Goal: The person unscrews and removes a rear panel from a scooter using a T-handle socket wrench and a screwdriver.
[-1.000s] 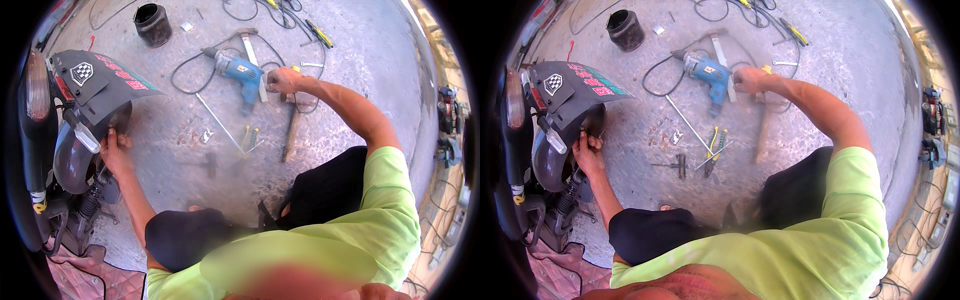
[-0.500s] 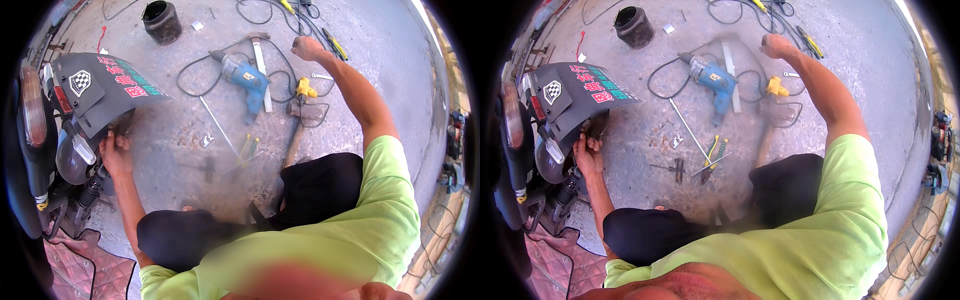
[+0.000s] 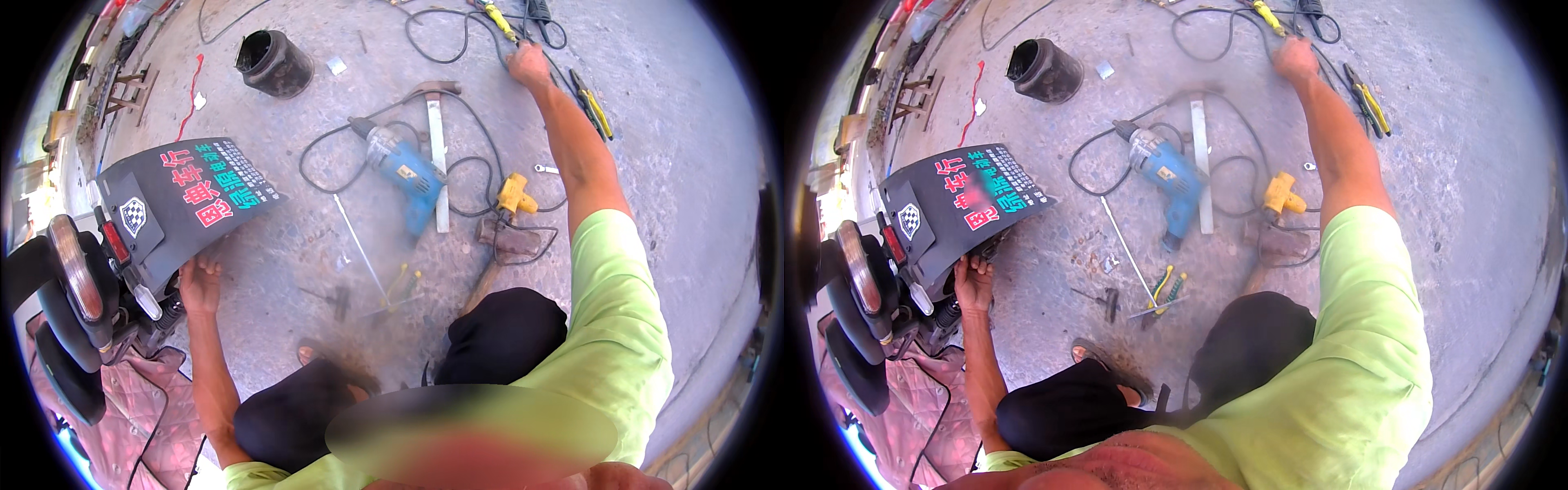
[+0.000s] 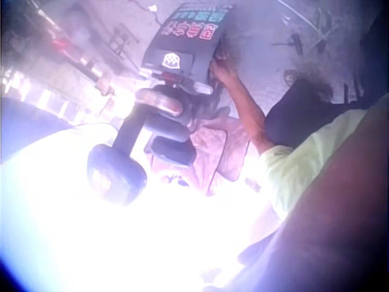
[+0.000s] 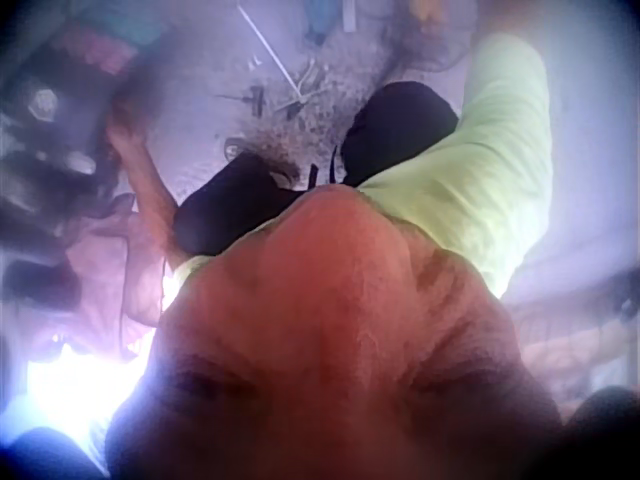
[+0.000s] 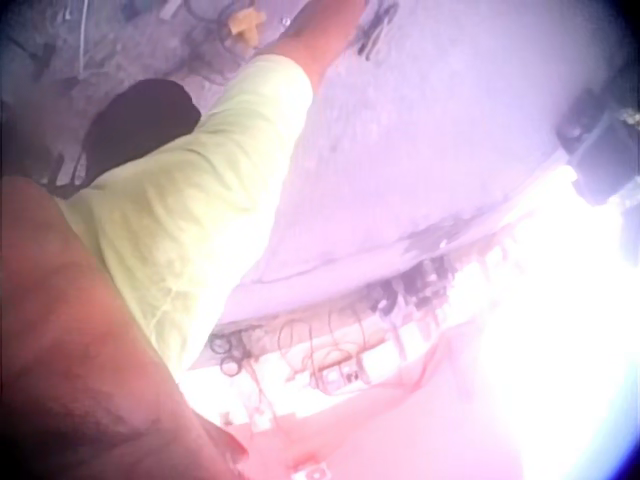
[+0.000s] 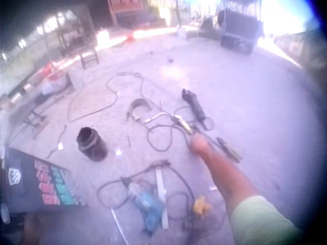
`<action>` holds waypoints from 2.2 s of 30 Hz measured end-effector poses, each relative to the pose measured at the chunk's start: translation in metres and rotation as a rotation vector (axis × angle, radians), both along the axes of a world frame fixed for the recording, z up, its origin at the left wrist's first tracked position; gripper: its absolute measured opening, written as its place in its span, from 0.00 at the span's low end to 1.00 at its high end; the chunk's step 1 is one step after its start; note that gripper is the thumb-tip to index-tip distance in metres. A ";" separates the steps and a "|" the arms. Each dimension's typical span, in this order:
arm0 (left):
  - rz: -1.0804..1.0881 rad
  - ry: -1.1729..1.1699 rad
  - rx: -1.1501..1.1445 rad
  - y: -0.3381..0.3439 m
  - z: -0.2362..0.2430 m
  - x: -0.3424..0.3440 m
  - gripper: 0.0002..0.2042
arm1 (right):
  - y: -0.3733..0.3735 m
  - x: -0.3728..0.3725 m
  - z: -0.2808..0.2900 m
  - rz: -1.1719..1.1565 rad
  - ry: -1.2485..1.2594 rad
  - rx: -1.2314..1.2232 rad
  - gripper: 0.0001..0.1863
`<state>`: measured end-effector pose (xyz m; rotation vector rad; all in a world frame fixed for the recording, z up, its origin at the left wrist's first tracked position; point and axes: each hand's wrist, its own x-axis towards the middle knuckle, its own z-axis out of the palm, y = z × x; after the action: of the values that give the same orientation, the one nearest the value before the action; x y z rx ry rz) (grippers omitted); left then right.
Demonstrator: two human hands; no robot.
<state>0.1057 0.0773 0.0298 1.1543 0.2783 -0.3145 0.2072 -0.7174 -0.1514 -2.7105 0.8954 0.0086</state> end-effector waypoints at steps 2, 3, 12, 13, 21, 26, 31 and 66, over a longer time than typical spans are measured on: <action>-0.007 -0.011 -0.025 0.004 -0.003 0.000 0.04 | 0.000 0.004 0.000 -0.057 -0.024 0.028 0.29; -0.010 -0.016 -0.039 0.005 -0.004 0.000 0.04 | 0.001 0.005 -0.002 -0.078 -0.029 0.030 0.27; 0.062 0.007 0.031 -0.010 -0.008 0.002 0.04 | -0.033 -0.005 -0.035 -0.146 -0.236 0.132 0.18; 0.049 0.006 0.030 -0.013 -0.011 0.001 0.04 | -0.034 -0.008 -0.033 -0.166 -0.276 0.170 0.18; -0.011 -0.031 0.055 -0.019 0.005 0.014 0.03 | 0.049 -0.073 0.025 0.248 -0.451 0.467 0.18; -0.008 -0.046 -0.013 -0.006 -0.005 0.005 0.04 | 0.131 -0.099 0.083 0.374 -0.359 1.390 0.21; 0.043 -0.085 -0.010 -0.012 -0.013 0.005 0.03 | 0.242 -0.133 0.124 0.345 -0.017 1.132 0.20; -0.086 -0.233 0.217 -0.007 -0.022 0.012 0.10 | 0.593 -0.236 0.208 0.406 -0.259 0.981 0.27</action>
<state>0.1175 0.0701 0.0073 1.4060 0.0585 -0.2261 -0.0287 -0.1243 0.0565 -1.8478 0.1500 0.1376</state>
